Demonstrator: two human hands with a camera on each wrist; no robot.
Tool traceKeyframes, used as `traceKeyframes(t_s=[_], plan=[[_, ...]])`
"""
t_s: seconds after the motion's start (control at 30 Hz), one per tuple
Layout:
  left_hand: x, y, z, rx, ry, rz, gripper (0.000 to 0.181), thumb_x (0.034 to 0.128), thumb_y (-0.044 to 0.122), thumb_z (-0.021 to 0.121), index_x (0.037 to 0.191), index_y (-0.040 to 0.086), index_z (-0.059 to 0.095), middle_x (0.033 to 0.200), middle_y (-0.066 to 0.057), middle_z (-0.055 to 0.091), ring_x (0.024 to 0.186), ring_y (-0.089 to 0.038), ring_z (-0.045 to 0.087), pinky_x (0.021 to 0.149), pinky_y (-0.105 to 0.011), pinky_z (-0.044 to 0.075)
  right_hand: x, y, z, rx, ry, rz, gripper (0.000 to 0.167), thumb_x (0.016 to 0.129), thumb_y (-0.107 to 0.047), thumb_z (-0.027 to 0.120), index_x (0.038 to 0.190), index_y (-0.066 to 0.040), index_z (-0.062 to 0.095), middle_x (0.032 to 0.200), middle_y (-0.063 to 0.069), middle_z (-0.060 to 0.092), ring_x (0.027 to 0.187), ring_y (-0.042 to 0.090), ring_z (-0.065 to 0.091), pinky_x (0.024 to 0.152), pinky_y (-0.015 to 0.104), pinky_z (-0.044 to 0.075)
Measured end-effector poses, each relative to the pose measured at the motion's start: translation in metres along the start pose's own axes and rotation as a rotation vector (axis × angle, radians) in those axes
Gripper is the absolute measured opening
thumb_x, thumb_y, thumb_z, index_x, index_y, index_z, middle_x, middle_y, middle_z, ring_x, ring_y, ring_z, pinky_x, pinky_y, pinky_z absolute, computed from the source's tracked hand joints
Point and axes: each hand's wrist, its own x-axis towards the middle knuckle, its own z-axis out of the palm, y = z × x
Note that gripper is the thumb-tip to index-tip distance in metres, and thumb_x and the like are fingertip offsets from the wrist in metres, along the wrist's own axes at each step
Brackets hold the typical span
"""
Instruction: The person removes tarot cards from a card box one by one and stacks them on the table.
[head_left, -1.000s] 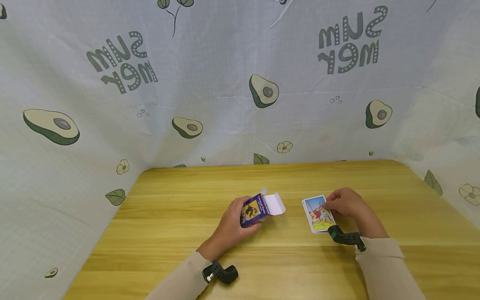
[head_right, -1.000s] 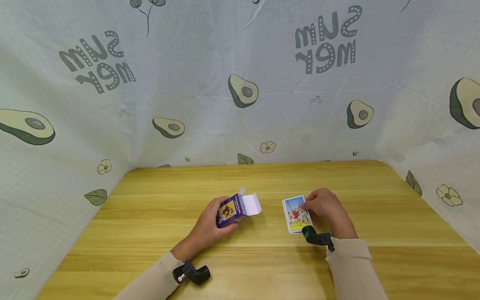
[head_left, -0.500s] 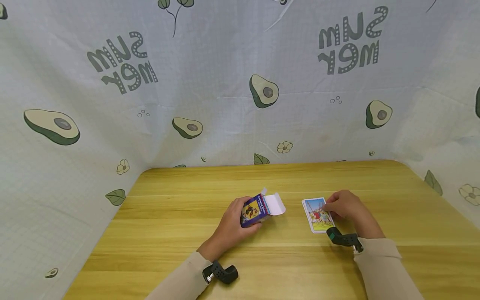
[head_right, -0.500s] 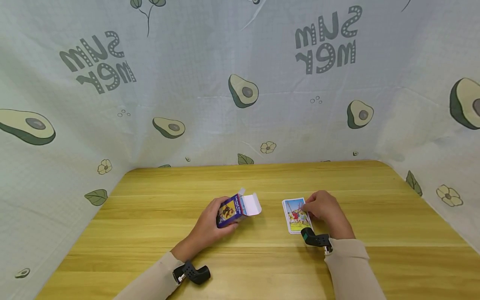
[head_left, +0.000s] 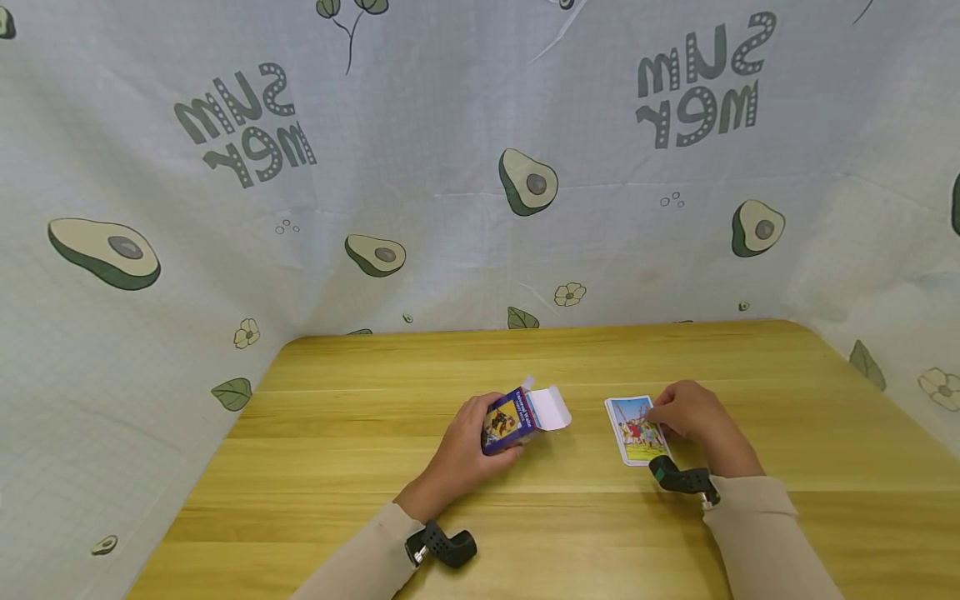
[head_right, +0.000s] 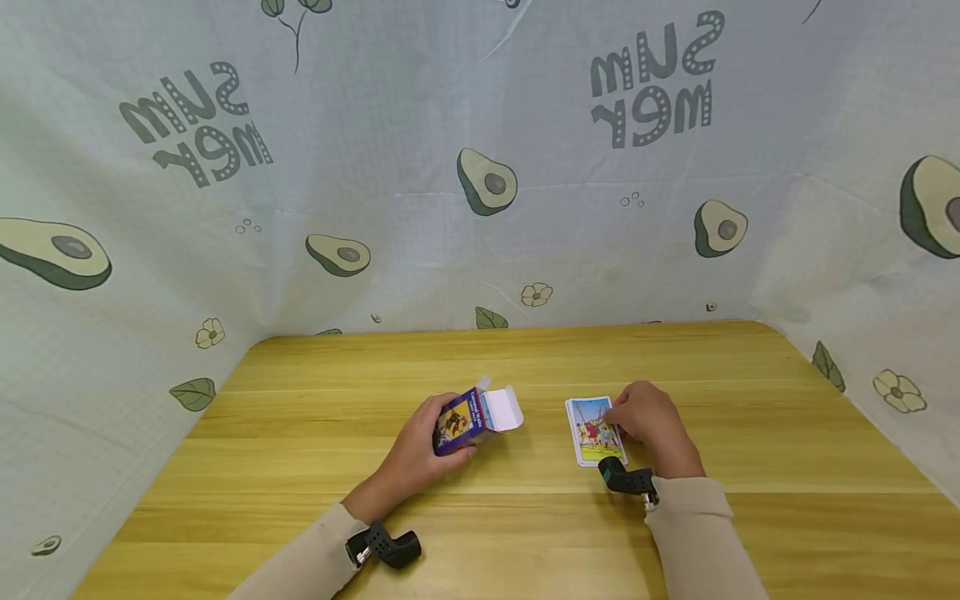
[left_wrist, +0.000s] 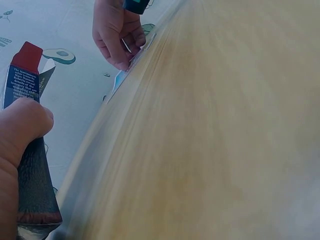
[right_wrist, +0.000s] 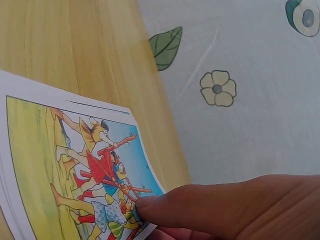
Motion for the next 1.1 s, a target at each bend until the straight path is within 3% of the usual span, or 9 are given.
traceKeyframes(t_s=[0.73,0.93,1.1], plan=[[0.000,0.001,0.000,0.001,-0.002,0.003,0.074,0.0790,0.032,0.079,0.139,0.010,0.042,0.124,-0.005,0.053,0.104,-0.014,0.050,0.088,-0.034,0.047,0.001,0.004,0.003,-0.009,0.038,-0.002,0.028,0.086,-0.018,0.066,0.096,0.008,0.061,0.078,0.013,0.056,0.071,0.024,0.050,0.058,0.031,0.043],[0.000,0.001,0.000,-0.002,-0.002,0.008,0.074,0.0787,0.031,0.080,0.139,0.010,0.042,0.124,-0.005,0.053,0.104,-0.014,0.050,0.088,-0.034,0.047,0.001,0.001,0.007,-0.046,0.117,-0.054,0.038,0.087,-0.024,0.065,0.103,0.009,0.059,0.092,0.021,0.059,0.082,0.032,0.051,0.065,0.037,0.042],[0.000,0.001,-0.001,0.000,-0.001,0.009,0.074,0.0790,0.032,0.079,0.139,0.009,0.042,0.125,-0.006,0.053,0.104,-0.014,0.050,0.088,-0.033,0.047,0.002,-0.005,0.013,-0.030,0.130,-0.094,0.044,0.088,-0.027,0.065,0.111,0.008,0.056,0.106,0.030,0.059,0.088,0.035,0.055,0.073,0.042,0.044]])
